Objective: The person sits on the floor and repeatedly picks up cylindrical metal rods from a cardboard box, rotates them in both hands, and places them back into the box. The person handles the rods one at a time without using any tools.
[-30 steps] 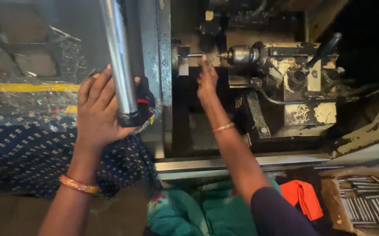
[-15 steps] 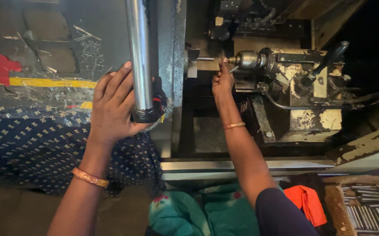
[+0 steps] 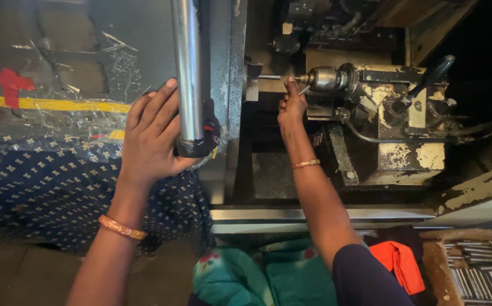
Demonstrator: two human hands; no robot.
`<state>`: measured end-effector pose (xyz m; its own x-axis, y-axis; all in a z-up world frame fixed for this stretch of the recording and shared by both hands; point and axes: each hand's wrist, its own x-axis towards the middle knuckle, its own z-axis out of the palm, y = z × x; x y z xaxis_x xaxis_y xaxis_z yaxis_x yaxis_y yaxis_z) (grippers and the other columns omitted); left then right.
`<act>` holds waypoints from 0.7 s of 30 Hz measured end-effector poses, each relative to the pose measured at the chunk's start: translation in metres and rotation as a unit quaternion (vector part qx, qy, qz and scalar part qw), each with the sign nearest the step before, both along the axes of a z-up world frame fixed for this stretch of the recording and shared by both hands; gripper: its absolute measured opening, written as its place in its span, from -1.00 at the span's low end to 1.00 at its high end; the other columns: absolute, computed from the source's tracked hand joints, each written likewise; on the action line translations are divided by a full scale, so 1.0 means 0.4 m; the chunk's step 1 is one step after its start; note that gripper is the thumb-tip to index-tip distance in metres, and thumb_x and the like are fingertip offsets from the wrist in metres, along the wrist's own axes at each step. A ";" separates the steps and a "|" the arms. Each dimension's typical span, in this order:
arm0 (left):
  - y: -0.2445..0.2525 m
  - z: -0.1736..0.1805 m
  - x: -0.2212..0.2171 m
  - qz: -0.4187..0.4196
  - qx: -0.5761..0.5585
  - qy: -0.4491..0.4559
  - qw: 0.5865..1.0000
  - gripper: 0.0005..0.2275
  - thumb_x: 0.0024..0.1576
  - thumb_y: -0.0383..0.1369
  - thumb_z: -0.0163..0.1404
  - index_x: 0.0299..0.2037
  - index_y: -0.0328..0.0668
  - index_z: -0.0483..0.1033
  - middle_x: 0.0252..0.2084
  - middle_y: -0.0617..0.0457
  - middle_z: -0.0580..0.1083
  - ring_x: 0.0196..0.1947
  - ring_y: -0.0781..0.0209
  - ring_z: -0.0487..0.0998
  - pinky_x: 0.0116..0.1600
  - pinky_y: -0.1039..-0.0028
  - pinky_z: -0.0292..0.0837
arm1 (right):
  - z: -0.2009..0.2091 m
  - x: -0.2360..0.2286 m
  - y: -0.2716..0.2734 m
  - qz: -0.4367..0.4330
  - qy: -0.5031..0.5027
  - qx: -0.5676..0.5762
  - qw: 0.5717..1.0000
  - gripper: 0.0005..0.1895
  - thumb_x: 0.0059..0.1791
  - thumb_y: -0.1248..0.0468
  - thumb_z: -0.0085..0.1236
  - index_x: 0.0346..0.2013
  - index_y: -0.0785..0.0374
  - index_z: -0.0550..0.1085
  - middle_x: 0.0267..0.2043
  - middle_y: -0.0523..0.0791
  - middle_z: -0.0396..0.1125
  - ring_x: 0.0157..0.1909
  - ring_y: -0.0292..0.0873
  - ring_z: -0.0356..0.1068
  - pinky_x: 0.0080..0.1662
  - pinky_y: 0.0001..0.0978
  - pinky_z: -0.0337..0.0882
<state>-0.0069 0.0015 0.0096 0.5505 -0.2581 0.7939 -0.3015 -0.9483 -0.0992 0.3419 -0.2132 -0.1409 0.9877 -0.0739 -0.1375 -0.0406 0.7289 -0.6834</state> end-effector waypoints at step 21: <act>-0.018 -0.021 -0.018 0.027 -0.026 0.053 0.998 -0.32 0.15 0.26 0.07 0.34 0.00 0.49 0.40 -0.10 0.33 0.52 -0.11 0.22 0.60 0.00 -0.06 | 0.048 -0.620 -0.819 -0.184 -0.303 -0.633 0.688 -0.63 0.17 0.27 -0.07 0.26 0.20 0.46 -0.18 -0.09 0.49 -0.32 -0.35 0.46 -0.26 -0.48 0.42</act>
